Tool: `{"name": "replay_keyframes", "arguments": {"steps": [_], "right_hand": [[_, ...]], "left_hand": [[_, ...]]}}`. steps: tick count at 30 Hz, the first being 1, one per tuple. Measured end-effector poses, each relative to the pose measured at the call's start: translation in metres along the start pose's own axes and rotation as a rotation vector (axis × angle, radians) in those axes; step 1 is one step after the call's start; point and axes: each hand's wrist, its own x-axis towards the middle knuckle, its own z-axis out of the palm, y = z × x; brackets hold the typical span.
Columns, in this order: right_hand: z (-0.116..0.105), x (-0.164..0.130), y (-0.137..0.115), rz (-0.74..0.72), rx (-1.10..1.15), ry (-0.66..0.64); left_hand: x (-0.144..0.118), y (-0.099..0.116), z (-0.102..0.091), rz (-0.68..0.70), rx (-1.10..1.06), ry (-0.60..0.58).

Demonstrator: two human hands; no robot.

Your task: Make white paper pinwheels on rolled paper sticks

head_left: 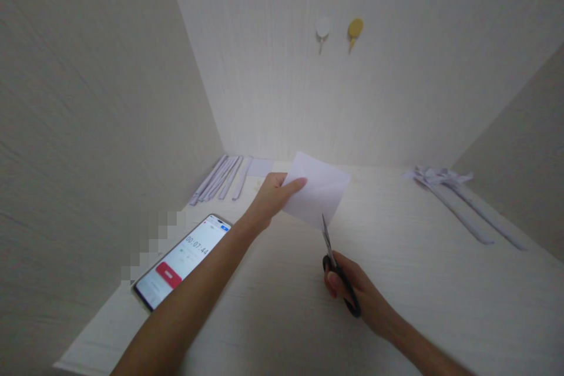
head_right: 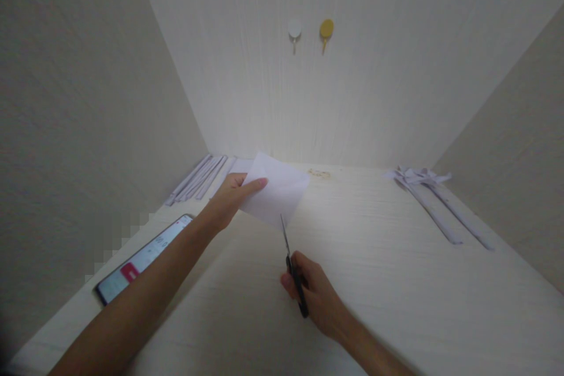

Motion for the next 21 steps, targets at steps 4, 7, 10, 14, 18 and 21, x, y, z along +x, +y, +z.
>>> {"name": "replay_keyframes", "arguments": {"steps": [4, 7, 10, 14, 18, 21], "right_hand": [[0.0002, 0.0002, 0.0001, 0.001, -0.003, -0.003], [0.0008, 0.0004, -0.0004, -0.001, -0.008, 0.003], [0.0010, 0.0008, 0.0002, 0.002, -0.025, 0.009], [0.0006, 0.0007, 0.0023, -0.003, -0.044, 0.019], [0.0009, 0.0005, 0.0031, 0.001, -0.068, 0.023], [0.0012, 0.0006, 0.0024, 0.001, -0.074, 0.024]], "left_hand": [[0.0005, -0.0016, -0.0004, 0.007, 0.001, -0.003], [0.0010, -0.0019, -0.0009, 0.011, 0.003, -0.011], [0.0006, -0.0005, -0.0008, 0.013, 0.016, -0.015], [0.0002, 0.0009, -0.0009, -0.001, 0.033, -0.033], [0.0011, 0.0002, -0.0014, 0.010, 0.061, -0.031], [0.0013, 0.0004, -0.0015, 0.010, 0.078, -0.022]]}}
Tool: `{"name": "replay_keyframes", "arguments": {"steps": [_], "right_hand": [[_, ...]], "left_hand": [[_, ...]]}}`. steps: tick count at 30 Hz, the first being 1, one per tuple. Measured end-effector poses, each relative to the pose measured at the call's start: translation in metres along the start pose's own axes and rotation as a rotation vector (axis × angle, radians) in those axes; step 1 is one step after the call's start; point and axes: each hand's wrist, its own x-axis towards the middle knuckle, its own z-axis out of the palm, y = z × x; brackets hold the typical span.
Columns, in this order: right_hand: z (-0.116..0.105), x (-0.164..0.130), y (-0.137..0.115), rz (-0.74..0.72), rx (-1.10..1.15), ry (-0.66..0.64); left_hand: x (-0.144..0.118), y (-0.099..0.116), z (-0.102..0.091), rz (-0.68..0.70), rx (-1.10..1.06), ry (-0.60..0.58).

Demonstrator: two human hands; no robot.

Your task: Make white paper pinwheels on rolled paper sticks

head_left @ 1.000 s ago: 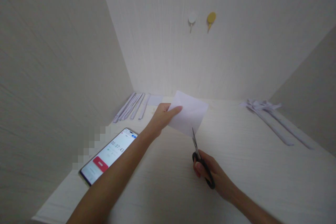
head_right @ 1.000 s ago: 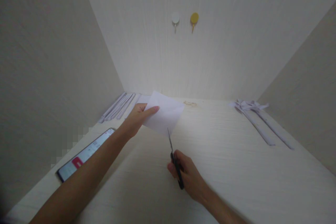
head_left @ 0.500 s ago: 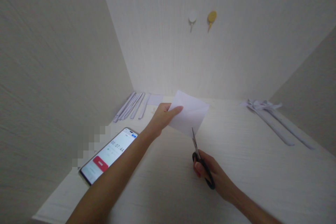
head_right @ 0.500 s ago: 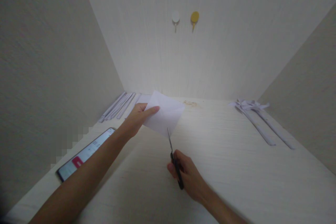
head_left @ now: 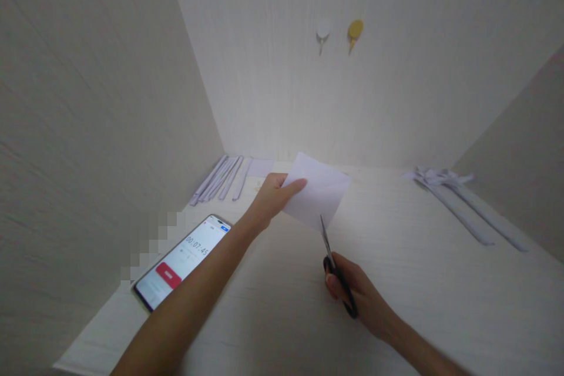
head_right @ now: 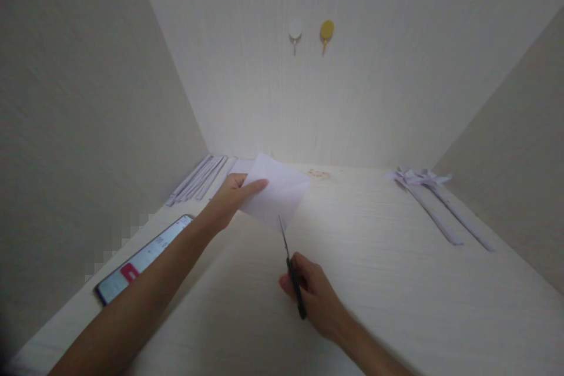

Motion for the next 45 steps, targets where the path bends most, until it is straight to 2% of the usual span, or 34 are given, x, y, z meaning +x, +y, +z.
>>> {"name": "replay_keyframes", "arguments": {"steps": [9, 45], "right_hand": [[0.0007, 0.0007, 0.0011, 0.026, 0.020, 0.021], [0.0013, 0.0033, 0.0033, 0.070, -0.127, 0.083]], "left_hand": [[0.0001, -0.0003, -0.0004, 0.017, 0.048, 0.009], [-0.0003, -0.0012, -0.0012, 0.052, 0.121, 0.027]]}}
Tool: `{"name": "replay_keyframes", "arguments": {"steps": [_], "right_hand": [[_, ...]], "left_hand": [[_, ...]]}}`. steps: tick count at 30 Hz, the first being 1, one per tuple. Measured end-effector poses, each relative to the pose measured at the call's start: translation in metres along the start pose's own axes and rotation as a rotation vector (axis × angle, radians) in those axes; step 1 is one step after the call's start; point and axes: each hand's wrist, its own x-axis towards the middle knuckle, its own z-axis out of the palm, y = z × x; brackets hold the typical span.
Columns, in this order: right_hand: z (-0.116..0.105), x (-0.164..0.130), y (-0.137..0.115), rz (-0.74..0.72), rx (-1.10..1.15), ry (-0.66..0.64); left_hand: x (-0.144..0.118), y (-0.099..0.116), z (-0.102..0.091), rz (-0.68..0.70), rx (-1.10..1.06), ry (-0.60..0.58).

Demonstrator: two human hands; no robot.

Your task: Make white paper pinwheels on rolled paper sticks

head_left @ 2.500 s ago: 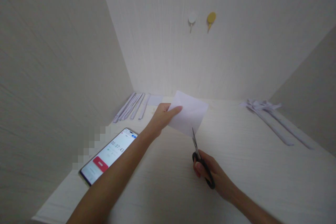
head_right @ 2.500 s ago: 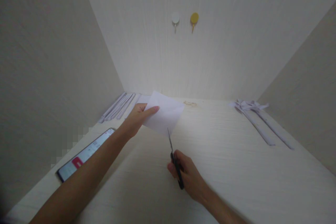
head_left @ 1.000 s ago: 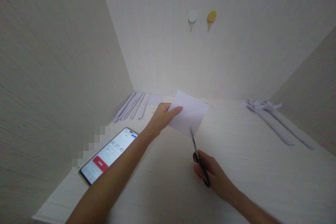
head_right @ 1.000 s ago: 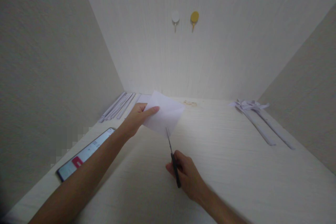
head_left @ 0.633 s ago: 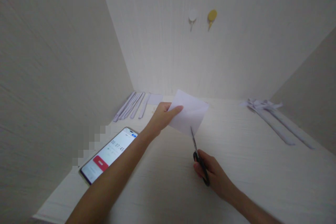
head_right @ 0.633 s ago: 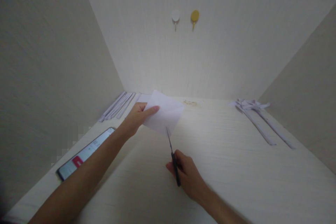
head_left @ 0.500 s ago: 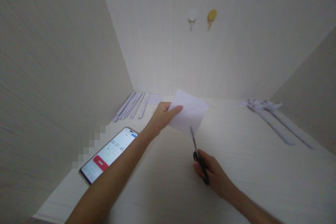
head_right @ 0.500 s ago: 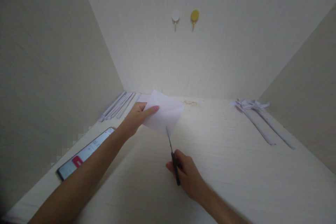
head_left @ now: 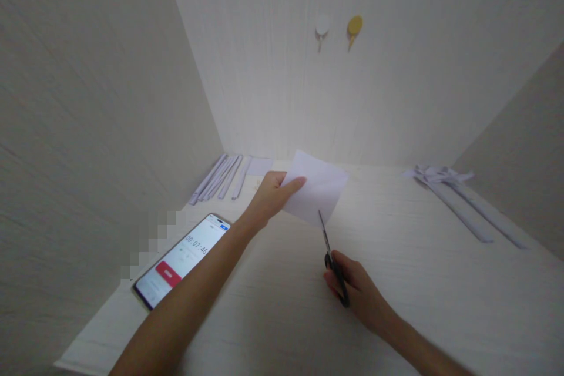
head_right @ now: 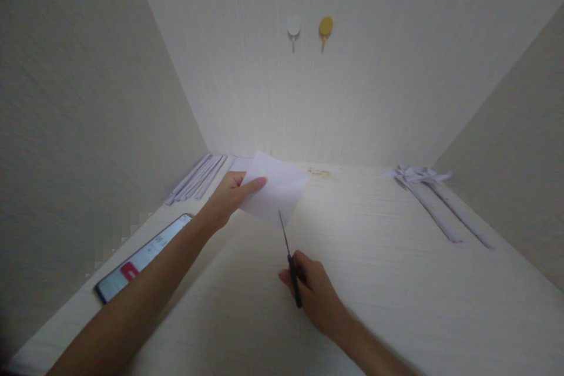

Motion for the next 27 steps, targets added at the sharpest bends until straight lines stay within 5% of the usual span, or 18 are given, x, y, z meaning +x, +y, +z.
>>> {"name": "replay_keyframes", "arguments": {"steps": [27], "right_hand": [[0.0011, -0.0024, -0.0011, -0.028, 0.131, -0.009]], "left_hand": [[-0.0051, -0.0056, 0.0090, 0.041, 0.110, -0.135]]}}
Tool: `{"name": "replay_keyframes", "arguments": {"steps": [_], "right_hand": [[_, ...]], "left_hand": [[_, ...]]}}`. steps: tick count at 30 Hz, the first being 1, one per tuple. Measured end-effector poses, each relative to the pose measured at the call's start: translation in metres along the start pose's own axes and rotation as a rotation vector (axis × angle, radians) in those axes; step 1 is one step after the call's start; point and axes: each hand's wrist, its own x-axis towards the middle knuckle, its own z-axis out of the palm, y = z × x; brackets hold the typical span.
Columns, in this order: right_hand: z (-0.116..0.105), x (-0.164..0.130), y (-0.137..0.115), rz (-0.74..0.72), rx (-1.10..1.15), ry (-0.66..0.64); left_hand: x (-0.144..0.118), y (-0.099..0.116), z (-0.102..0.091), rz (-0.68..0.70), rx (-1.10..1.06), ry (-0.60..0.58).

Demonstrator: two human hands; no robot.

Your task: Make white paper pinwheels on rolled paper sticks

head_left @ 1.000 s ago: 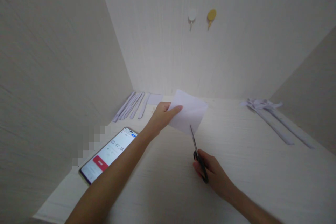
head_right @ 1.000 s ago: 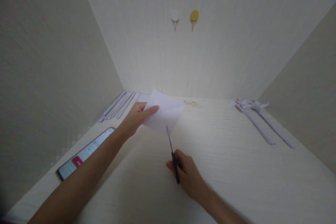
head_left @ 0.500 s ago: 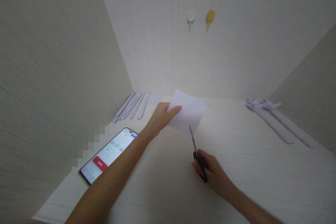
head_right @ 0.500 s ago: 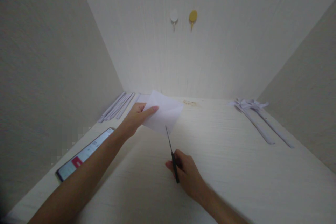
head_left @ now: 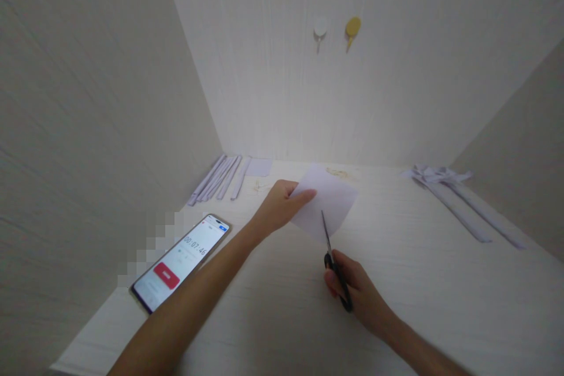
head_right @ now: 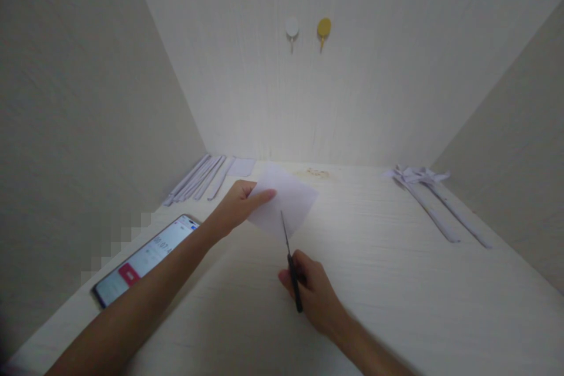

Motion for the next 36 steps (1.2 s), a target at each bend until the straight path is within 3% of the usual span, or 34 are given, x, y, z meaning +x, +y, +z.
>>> {"name": "replay_keyframes", "arguments": {"steps": [10, 36], "right_hand": [[-0.0013, 0.0000, -0.0070, -0.012, 0.012, 0.008], [-0.0003, 0.0018, 0.0022, 0.023, -0.034, 0.009]], "left_hand": [[-0.0024, 0.0005, 0.0035, 0.015, 0.061, -0.022], [-0.0006, -0.0028, 0.0022, 0.017, 0.092, -0.008]]}}
